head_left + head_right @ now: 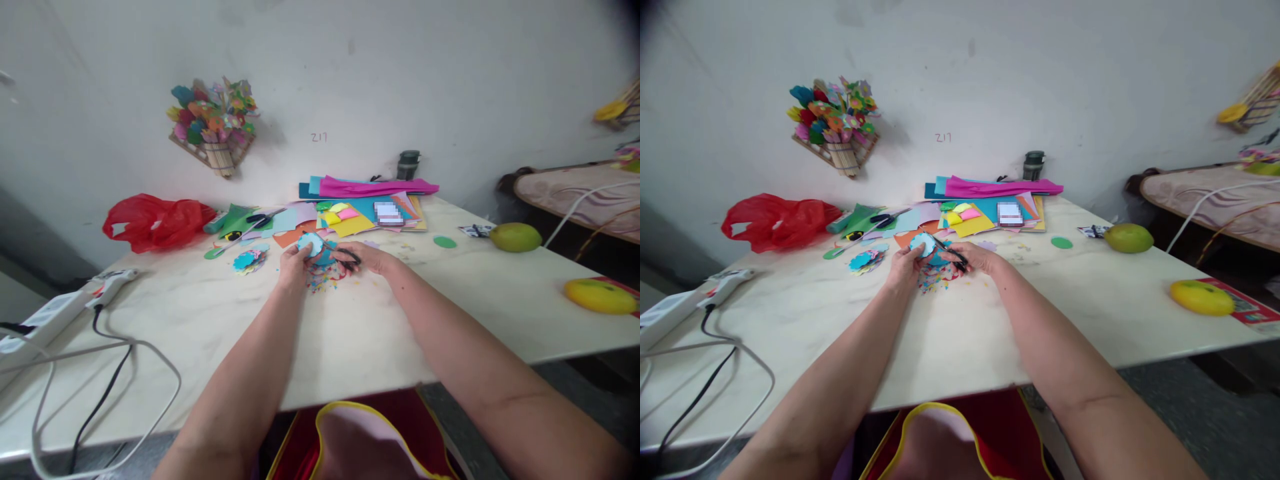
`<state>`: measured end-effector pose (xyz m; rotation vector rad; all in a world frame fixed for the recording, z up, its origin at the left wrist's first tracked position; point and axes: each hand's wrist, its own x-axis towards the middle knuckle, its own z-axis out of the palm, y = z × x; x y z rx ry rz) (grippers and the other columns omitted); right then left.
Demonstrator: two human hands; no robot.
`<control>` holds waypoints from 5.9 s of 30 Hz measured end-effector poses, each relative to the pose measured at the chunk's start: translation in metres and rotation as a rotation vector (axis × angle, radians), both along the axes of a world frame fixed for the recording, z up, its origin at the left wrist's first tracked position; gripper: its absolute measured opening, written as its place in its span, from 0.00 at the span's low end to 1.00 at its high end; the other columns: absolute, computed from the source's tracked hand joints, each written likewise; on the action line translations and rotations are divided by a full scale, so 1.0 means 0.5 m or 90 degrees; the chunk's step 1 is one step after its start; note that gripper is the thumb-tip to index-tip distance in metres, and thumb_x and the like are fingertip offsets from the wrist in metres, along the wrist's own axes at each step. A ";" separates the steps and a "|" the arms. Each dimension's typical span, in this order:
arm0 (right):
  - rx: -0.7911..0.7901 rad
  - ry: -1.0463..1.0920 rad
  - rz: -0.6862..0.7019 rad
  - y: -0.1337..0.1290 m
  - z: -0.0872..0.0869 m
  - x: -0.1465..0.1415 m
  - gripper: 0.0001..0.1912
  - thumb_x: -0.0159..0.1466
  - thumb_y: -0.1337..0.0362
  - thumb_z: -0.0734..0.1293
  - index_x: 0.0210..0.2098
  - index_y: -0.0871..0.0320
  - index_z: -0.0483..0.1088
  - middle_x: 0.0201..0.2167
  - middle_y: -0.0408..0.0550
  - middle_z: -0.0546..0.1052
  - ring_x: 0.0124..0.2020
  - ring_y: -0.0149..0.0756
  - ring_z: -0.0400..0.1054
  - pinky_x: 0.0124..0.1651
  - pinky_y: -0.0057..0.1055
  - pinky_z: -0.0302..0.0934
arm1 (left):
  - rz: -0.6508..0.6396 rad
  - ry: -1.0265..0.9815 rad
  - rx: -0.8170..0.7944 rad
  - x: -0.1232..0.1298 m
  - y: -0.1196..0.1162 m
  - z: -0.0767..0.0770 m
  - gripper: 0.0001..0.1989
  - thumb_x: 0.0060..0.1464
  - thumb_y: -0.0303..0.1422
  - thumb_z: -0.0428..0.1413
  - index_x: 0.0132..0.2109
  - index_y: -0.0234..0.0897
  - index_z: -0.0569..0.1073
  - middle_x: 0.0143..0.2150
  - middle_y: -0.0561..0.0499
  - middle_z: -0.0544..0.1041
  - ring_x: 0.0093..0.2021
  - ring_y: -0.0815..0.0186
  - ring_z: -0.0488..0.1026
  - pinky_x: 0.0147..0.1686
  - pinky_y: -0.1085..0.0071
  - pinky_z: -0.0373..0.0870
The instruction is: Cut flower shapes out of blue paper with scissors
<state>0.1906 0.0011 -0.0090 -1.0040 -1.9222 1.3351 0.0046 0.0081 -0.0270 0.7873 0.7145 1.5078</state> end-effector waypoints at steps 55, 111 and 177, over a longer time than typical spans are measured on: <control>-0.016 0.014 -0.020 -0.005 0.001 -0.014 0.18 0.58 0.51 0.68 0.27 0.58 0.62 0.15 0.40 0.70 0.14 0.26 0.61 0.14 0.22 0.48 | 0.012 0.007 -0.004 -0.002 -0.005 0.004 0.07 0.40 0.24 0.65 0.30 0.30 0.75 0.29 0.49 0.78 0.32 0.66 0.77 0.42 0.66 0.77; -0.050 -0.037 -0.039 0.006 -0.003 -0.002 0.04 0.60 0.65 0.64 0.30 0.60 0.68 0.16 0.40 0.70 0.13 0.25 0.58 0.14 0.21 0.47 | -0.071 0.117 -0.064 -0.042 -0.001 0.018 0.06 0.44 0.23 0.61 0.33 0.29 0.74 0.31 0.43 0.80 0.36 0.56 0.81 0.36 0.66 0.79; -0.038 0.104 -0.050 -0.001 -0.007 -0.021 0.13 0.56 0.57 0.70 0.31 0.60 0.67 0.14 0.38 0.67 0.13 0.25 0.58 0.15 0.23 0.46 | -0.033 0.051 -0.068 -0.010 -0.016 0.022 0.09 0.36 0.25 0.63 0.28 0.34 0.70 0.22 0.53 0.74 0.23 0.69 0.72 0.28 0.71 0.74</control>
